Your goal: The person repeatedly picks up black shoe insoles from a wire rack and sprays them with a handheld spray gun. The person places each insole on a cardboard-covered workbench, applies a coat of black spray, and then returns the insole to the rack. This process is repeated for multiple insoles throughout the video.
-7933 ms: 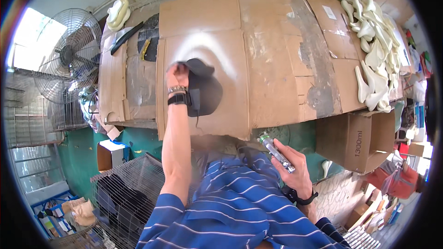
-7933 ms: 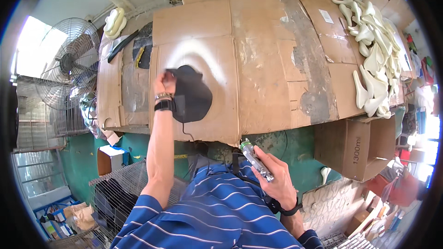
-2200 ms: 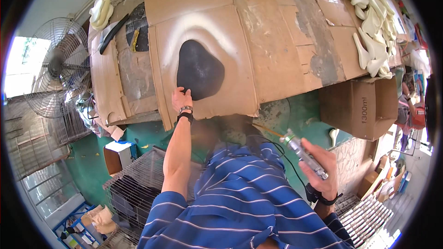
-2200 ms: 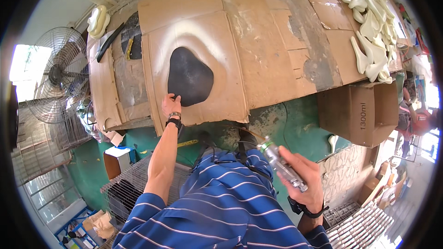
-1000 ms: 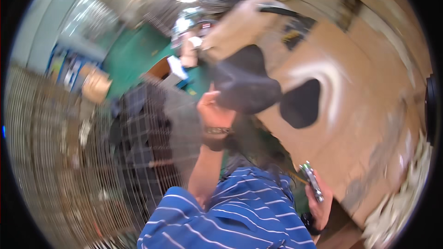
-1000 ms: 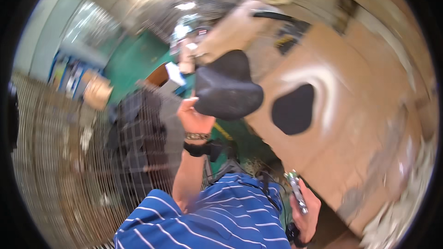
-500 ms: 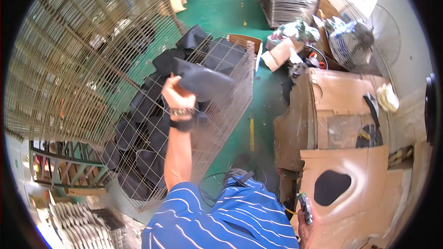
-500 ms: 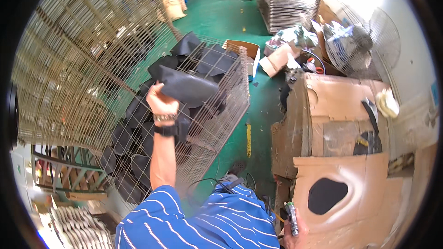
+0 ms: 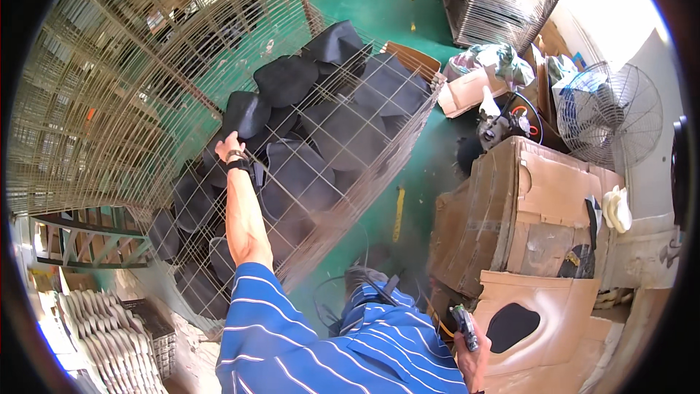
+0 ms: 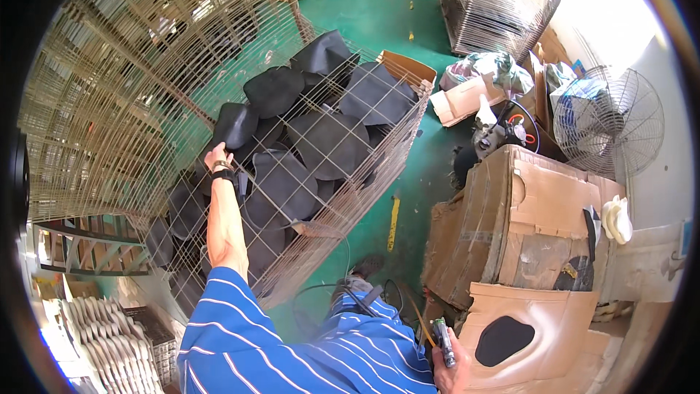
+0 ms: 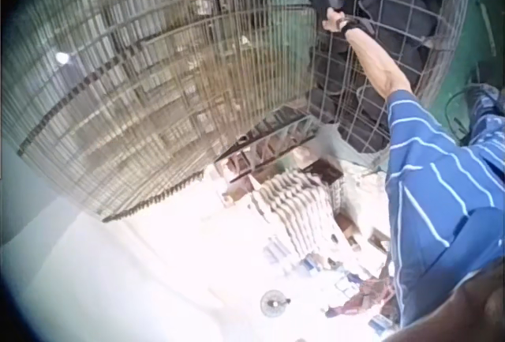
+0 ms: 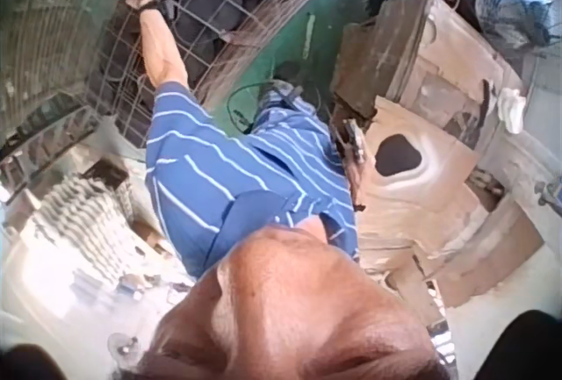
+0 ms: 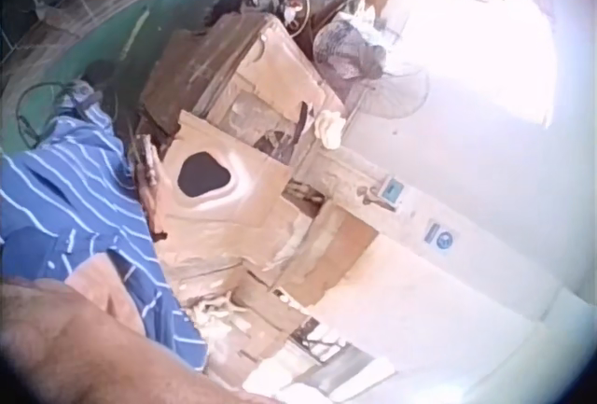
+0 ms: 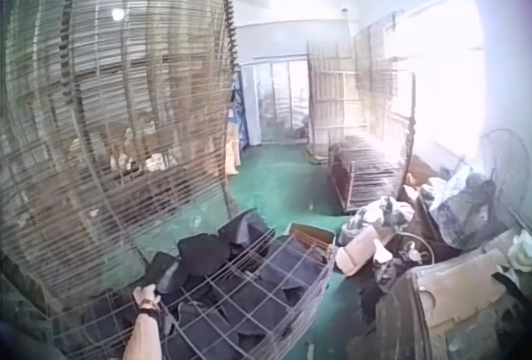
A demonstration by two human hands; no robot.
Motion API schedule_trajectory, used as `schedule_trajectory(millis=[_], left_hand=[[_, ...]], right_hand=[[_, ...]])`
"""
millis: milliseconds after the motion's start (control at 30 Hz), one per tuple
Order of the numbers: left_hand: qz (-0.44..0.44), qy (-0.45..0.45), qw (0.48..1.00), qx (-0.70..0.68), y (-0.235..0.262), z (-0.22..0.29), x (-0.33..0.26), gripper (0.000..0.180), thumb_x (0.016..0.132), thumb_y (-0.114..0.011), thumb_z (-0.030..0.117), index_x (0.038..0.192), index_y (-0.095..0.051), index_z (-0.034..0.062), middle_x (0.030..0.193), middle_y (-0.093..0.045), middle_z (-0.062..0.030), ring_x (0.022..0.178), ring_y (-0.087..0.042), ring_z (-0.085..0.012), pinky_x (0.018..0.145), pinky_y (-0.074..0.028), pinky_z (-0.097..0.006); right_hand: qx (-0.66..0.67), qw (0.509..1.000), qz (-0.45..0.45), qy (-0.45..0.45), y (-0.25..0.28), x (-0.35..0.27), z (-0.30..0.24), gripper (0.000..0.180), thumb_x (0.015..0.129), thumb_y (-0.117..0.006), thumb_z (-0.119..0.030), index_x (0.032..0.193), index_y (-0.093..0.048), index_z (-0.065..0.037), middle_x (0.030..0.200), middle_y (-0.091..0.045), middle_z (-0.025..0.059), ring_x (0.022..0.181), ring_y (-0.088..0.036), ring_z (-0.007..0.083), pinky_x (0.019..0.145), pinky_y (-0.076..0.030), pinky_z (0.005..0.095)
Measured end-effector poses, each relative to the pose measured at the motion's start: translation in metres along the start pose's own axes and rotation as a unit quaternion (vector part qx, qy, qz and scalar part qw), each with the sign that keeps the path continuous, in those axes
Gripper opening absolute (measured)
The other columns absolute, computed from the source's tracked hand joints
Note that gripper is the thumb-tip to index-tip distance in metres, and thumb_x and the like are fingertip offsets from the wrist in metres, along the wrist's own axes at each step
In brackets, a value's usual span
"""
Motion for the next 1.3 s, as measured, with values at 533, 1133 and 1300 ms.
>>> schedule_trajectory(millis=[533, 1133, 1300], left_hand=[[0.184, -0.312, 0.887, 0.287, 0.026, 0.018, -0.043, 0.041, 0.089, -0.055, 0.01, 0.13, -0.058, 0.0074, 0.128, -0.06, -0.0197, 0.111, -0.062, -0.0395, 0.092, -0.051, -0.049], [-0.799, -0.181, 0.549, 0.166, -0.034, -0.13, -0.668, 0.032, 0.1, -0.057, 0.001, 0.131, -0.059, 0.001, 0.112, -0.067, -0.0095, 0.098, -0.067, -0.0192, 0.085, -0.058, -0.031], [-0.862, -0.172, 0.417, 0.232, -0.025, -0.208, -0.716, 0.025, 0.099, -0.06, 0.003, 0.124, -0.063, 0.0012, 0.104, -0.069, -0.0074, 0.091, -0.068, -0.0154, 0.079, -0.055, -0.026]], right_hand=[[0.04, 0.997, 0.057, 0.022, 0.002, -0.018, 0.012, 0.048, 0.088, -0.066, -0.006, 0.135, -0.061, 0.002, 0.091, -0.067, 0.007, 0.08, -0.056, 0.0119, 0.074, -0.049, 0.028], [0.059, 0.835, 0.523, -0.16, 0.127, -0.255, 0.144, 0.049, 0.084, -0.072, 0.0, 0.132, -0.061, 0.002, 0.1, -0.07, 0.0211, 0.084, -0.07, 0.0309, 0.078, -0.054, 0.0341], [0.121, 0.812, 0.531, -0.208, 0.106, -0.3, 0.157, 0.049, 0.083, -0.073, 0.001, 0.131, -0.062, 0.003, 0.104, -0.071, 0.0206, 0.086, -0.07, 0.0288, 0.08, -0.053, 0.0315]])
Point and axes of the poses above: each hand's wrist, its own x-axis towards the middle knuckle, its own y-axis out of the back of the hand, z = x × y, the point moved 7 cm from there along x, towards the middle knuckle
